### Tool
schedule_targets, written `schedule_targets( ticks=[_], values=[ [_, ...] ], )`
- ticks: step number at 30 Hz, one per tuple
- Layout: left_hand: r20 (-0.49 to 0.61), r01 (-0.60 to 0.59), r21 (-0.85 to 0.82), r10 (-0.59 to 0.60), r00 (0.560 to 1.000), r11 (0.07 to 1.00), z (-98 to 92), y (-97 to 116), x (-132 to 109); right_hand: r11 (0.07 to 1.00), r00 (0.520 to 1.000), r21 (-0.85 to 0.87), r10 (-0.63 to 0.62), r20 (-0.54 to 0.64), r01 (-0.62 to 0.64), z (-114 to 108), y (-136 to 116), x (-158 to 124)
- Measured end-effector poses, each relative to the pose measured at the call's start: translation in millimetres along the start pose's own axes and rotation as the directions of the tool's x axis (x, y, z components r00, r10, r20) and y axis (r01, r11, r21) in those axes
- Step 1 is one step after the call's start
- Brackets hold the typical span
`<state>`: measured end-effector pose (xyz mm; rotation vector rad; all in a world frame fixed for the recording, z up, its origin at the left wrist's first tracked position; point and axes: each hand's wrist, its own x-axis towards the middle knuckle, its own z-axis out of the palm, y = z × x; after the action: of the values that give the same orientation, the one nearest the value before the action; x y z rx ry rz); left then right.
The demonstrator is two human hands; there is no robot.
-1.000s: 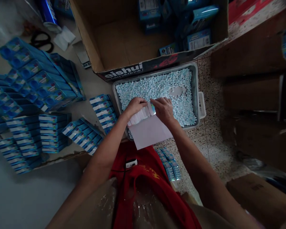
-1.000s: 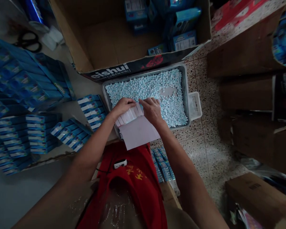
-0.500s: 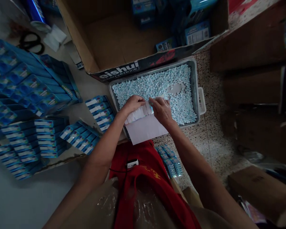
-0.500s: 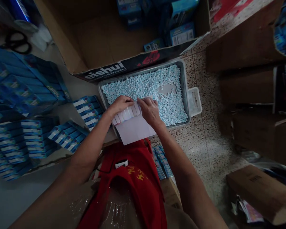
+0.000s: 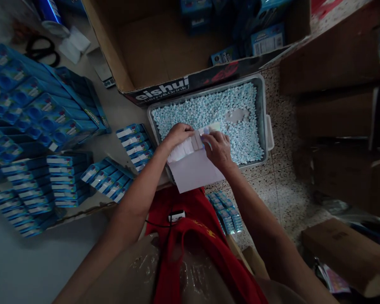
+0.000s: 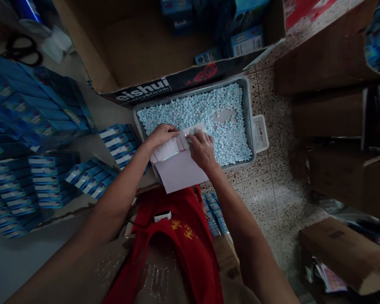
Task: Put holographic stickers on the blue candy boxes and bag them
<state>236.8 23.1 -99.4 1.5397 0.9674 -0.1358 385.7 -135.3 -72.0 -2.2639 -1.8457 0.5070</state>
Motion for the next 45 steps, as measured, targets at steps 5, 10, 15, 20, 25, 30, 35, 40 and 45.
schedule_targets(
  ticks=[5, 10, 15, 20, 25, 30, 35, 40, 45],
  values=[
    [-0.231, -0.011, 0.261, 0.073, 0.97, 0.965, 8.7, 14, 10, 0.984, 0.984, -0.03, 0.177, -0.035, -0.178, -17, -19, -15],
    [-0.456, -0.135, 0.368, 0.305, 0.836, 0.92, 7.5, 22, -18, 0.848, 0.884, 0.326, 0.462, -0.069, -0.417, -50, -52, -44],
    [-0.479, -0.19, 0.237, 0.285, 0.83, 0.953, 12.0, -1, -75, 0.632, 0.842, 0.672, 0.539, -0.022, -0.387, -67, -78, -55],
    [-0.24, -0.23, 0.312, 0.311, 0.919, 0.922, 36.8, -29, -71, 0.706, 0.842, 0.565, 0.538, -0.035, -0.428, -44, -66, -49],
    [-0.209, -0.198, 0.342, 0.279, 0.937, 0.919, 49.7, -38, -48, 0.7, 0.74, 0.609, 0.621, -0.26, -0.373, -43, -37, -46],
    [-0.372, -0.199, 0.125, 0.232, 0.899, 0.972, 37.1, -33, -60, 0.44, 0.784, 0.825, 0.62, 0.005, -0.354, -56, -49, -50],
    [-0.484, -0.186, -0.291, 0.023, 0.875, 0.938, 29.0, -23, -105, 0.313, 0.807, 0.869, 0.572, 0.15, -0.384, -60, -84, -57],
    [-0.385, -0.222, -0.666, -0.074, 0.92, 0.712, 25.0, -28, -137, 0.171, 0.841, 0.906, 0.467, 0.273, -0.388, -65, -112, -64],
    [-0.108, -0.073, -0.836, -0.033, 0.994, 0.544, 12.2, -37, -156, 0.151, 0.856, 0.894, 0.392, 0.337, -0.421, -67, -134, -67]
  ],
)
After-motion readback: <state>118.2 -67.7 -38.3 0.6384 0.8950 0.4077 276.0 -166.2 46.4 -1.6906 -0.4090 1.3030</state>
